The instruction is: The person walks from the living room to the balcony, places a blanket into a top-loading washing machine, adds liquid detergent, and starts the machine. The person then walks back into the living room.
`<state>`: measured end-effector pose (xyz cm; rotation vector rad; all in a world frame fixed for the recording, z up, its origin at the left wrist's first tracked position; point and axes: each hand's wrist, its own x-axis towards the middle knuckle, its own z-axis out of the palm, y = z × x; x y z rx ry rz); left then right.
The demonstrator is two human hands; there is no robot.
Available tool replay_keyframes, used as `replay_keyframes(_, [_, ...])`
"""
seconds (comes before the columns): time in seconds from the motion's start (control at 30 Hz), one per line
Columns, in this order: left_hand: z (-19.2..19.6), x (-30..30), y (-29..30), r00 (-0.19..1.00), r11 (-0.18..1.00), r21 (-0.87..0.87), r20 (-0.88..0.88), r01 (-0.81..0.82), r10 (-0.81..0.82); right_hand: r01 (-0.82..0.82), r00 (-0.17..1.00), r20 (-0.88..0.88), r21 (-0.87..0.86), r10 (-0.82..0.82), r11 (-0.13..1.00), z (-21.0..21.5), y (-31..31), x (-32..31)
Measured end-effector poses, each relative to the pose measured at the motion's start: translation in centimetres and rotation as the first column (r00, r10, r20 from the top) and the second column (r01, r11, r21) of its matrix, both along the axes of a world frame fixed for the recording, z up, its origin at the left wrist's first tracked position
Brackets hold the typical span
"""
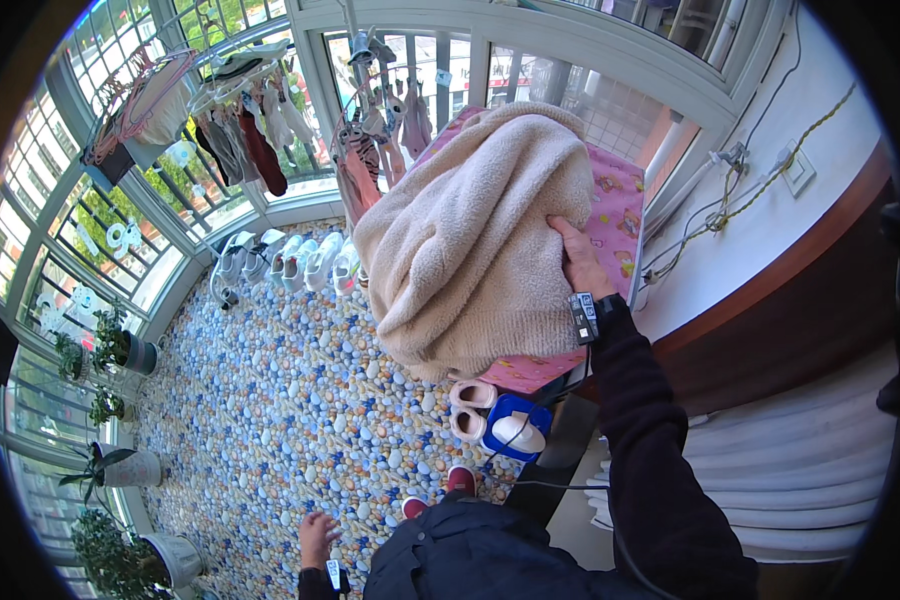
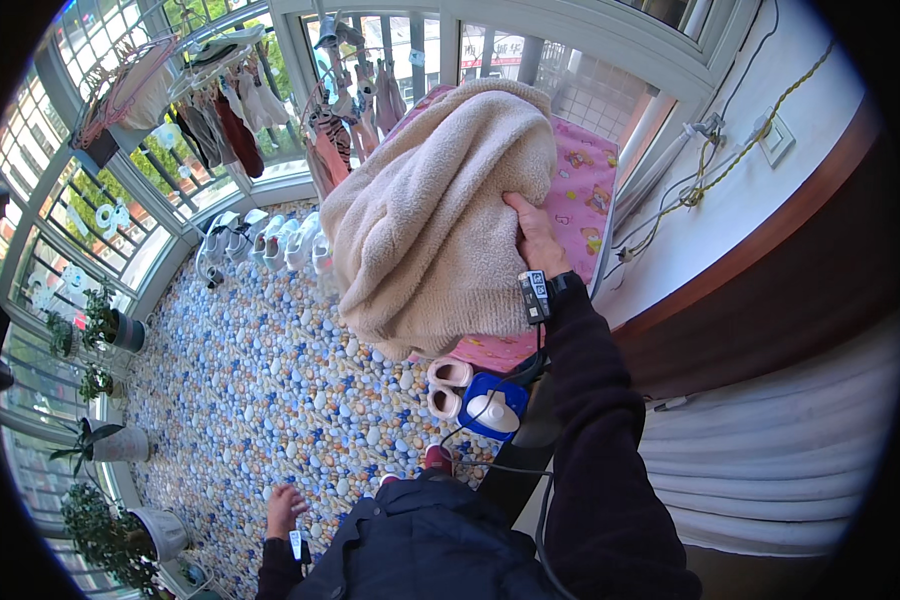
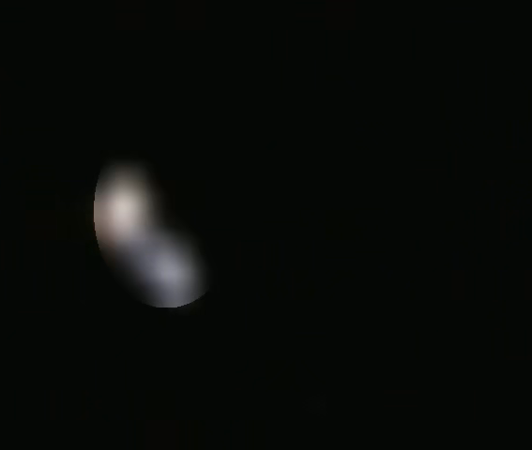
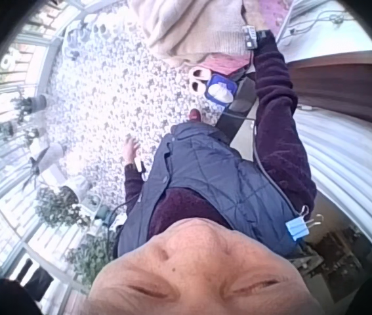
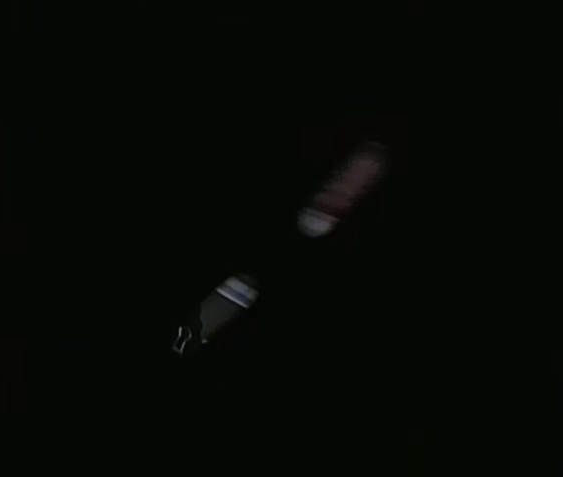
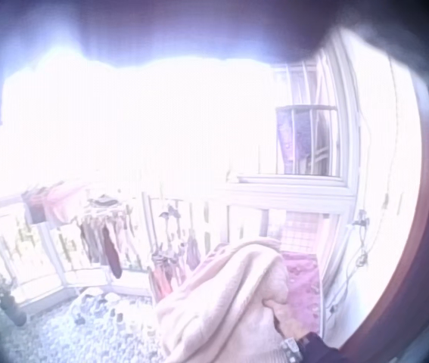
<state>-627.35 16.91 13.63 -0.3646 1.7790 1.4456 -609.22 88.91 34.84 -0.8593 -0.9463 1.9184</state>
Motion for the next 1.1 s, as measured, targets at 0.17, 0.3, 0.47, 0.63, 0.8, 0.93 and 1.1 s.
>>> replay_keyframes(0.17, [9.2,-5.0,9.7,0.985,0.944,0.314,-0.168,0.098,-0.046,-0.095,0.986,-0.134,0.022,0.097,0.995,3.8,-5.9,-1.8])
replay_keyframes(0.3, [15.1,-8.0,16.6,0.972,0.784,0.581,-0.198,0.218,-0.123,-0.269,0.96,-0.027,0.172,0.278,0.948,8.0,-15.3,-2.9])
replay_keyframes(0.47, [18.1,-9.4,21.0,0.933,0.445,0.895,0.157,0.003,-0.323,-0.624,0.751,0.365,0.665,0.55,0.41,10.7,-29.8,-6.7])
replay_keyframes(0.63, [19.4,-12.8,20.2,0.887,0.387,0.92,0.228,-0.062,-0.402,-0.848,0.347,0.707,0.517,0.616,-0.115,9.2,-42.4,-11.2])
replay_keyframes(0.8, [19.5,-17.6,18.2,0.948,0.458,0.889,0.155,-0.011,-0.278,-0.913,0.311,0.537,0.398,0.784,0.09,7.5,-45.0,-12.0])
replay_keyframes(0.93, [19.5,-19.3,17.2,0.971,0.513,0.859,0.116,0.008,-0.209,-0.958,0.225,0.291,0.239,0.93,0.157,7.3,-43.6,-11.5])
replay_keyframes(1.1, [20.5,-21.1,16.4,0.993,0.593,0.804,0.023,0.048,-0.112,-0.824,0.558,-0.017,0.103,0.83,0.557,4.5,-37.7,-9.8])
